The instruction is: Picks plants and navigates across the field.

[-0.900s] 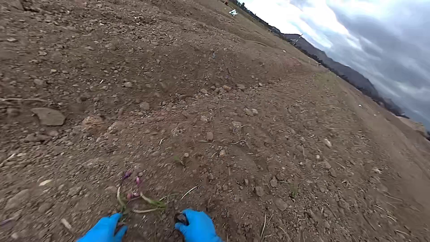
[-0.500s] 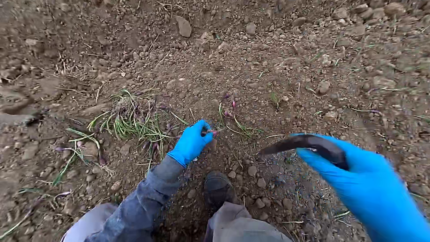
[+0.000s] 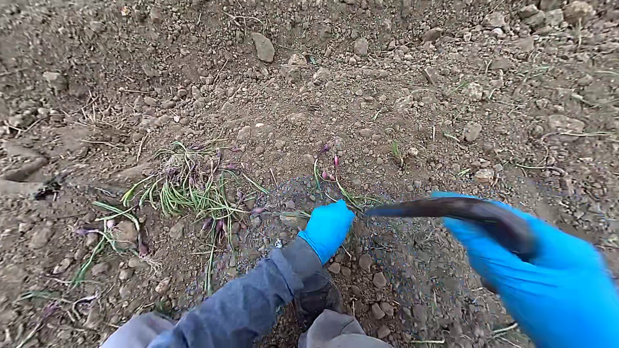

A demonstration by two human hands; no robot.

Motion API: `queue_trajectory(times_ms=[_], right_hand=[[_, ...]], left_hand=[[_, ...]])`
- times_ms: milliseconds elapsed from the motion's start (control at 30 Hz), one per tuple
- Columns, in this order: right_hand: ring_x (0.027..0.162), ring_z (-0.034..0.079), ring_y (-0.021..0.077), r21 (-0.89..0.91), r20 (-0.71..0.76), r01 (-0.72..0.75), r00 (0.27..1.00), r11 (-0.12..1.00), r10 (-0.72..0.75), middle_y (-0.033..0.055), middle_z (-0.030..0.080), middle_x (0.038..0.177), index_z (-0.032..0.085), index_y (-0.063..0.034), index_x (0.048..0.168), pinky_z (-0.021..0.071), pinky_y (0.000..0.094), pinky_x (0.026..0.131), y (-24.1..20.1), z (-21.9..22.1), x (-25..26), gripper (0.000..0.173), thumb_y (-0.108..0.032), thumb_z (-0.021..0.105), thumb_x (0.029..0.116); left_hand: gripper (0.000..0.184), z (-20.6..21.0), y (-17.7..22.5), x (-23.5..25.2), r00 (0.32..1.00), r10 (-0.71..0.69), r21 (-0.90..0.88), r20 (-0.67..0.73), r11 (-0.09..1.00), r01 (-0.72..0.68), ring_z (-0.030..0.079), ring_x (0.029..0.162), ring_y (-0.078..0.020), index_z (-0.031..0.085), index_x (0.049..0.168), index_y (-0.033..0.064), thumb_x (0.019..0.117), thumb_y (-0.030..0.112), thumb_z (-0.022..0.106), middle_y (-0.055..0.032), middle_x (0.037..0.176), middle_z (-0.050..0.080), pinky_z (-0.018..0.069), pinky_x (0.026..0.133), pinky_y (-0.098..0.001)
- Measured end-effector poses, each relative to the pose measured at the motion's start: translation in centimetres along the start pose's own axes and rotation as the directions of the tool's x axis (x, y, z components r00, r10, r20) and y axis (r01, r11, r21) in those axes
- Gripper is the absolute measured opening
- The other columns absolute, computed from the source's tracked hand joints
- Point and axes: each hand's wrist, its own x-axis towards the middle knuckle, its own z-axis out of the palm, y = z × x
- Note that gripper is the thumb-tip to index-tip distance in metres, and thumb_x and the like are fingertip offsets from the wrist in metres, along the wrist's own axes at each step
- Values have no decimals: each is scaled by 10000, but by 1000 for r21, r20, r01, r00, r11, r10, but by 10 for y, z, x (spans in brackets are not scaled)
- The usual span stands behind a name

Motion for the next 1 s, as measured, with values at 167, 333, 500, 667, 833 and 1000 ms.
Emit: queue_trajectory(times_ms=[167, 333, 500, 667, 833, 1000], right_hand=[[815, 697, 157, -231, 92, -269, 951, 935, 296, 5, 739, 914, 755, -199, 1136, 584, 450, 763, 87, 78, 21, 254, -387, 696, 976], [786, 692, 99, -177, 213, -137, 962, 975, 174, -38, 749, 908, 769, -203, 1117, 593, 372, 727, 68, 62, 40, 236, -367, 732, 952], [734, 657, 78, -5, -70, 111, 991, 994, -112, -12, 713, 963, 700, -129, 1173, 582, 310, 646, 1, 39, 72, 187, -225, 630, 1028], [798, 676, 294, -238, 276, -157, 935, 959, 221, 120, 706, 884, 733, -121, 1109, 545, 574, 728, 85, 148, 107, 290, -384, 702, 990], [788, 709, 107, 62, -15, 163, 987, 985, -163, 41, 740, 918, 688, -6, 1087, 606, 296, 729, -25, 34, 78, 140, -68, 622, 981], [927, 708, 304, -241, 103, -26, 993, 970, 52, 159, 733, 1025, 723, -57, 1167, 568, 570, 838, 69, 102, 114, 245, -242, 663, 1017]], left_hand=[[322, -53, -17, 39, 999, -24, 225, 20, 974, 19, 705, 1012, -371, 696, 1229, 95, 951, -21, 584, -177, 1138, 702, 592, 768, -549], [137, -125, -107, -36, 977, -135, 439, -167, 877, 196, 725, 882, -371, 746, 987, 126, 967, 84, 618, -134, 977, 732, 593, 667, -580], [315, -165, -161, -111, 867, -494, 445, -69, 762, 470, 699, 986, -395, 646, 1288, 70, 977, 52, 605, -193, 1089, 683, 591, 790, -568], [167, -132, -60, -20, 946, -254, -95, -203, 966, 239, 732, 960, -320, 719, 1147, 161, 992, 184, 661, -89, 1020, 756, 584, 826, -604], [89, -22, -36, 62, 976, 187, 252, -108, 955, -155, 629, 1106, -324, 781, 922, 135, 927, 116, 695, -107, 1107, 705, 459, 1025, -595], [404, -90, -137, -33, 826, -380, -41, -416, 916, 400, 617, 1232, -390, 747, 1250, 216, 901, 26, 677, -124, 1391, 641, 519, 955, -629]])
